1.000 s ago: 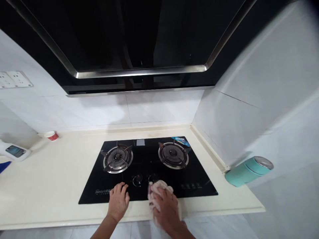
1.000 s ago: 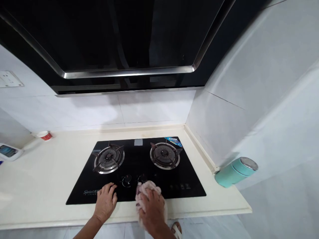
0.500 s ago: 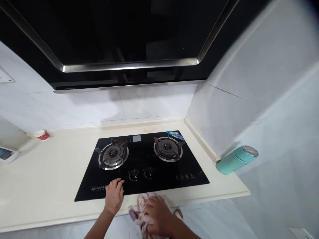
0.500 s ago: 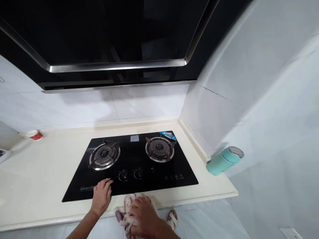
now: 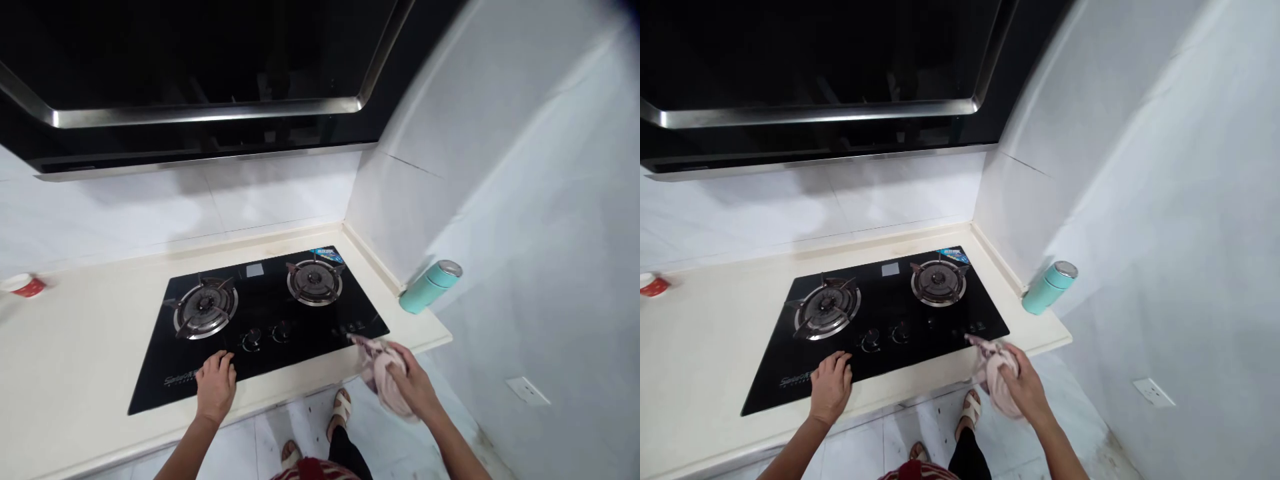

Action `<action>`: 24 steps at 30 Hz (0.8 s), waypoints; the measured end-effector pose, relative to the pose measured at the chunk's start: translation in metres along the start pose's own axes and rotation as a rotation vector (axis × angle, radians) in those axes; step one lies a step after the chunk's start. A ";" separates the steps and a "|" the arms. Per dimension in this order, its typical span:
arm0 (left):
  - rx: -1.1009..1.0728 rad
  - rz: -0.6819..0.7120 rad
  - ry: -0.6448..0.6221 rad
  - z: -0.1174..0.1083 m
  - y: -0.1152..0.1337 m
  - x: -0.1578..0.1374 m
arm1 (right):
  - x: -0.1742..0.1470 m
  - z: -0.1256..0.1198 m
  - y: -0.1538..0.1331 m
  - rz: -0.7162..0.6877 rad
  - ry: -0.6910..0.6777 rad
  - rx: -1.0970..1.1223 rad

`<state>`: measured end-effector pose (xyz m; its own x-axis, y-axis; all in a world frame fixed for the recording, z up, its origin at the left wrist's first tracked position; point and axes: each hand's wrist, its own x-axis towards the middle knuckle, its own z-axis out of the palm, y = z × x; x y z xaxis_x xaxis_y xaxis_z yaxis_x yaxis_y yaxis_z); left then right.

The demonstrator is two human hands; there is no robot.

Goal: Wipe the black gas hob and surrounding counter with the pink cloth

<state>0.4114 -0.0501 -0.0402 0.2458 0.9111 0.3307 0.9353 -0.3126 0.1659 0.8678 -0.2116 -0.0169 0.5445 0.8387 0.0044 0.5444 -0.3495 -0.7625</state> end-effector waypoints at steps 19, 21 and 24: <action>0.003 -0.070 0.053 0.013 0.011 -0.037 | -0.022 0.098 -0.084 -0.507 -0.362 -0.353; 0.023 -0.092 0.036 0.014 0.017 -0.050 | -0.007 0.064 -0.059 -0.404 -0.287 -0.373; 0.034 -0.184 -0.012 0.014 0.031 -0.059 | 0.020 0.011 -0.011 -0.233 -0.185 -0.416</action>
<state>0.4295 -0.1093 -0.0679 0.0724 0.9552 0.2870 0.9728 -0.1311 0.1909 0.8656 -0.1867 -0.0152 0.2767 0.9610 0.0005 0.8666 -0.2493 -0.4324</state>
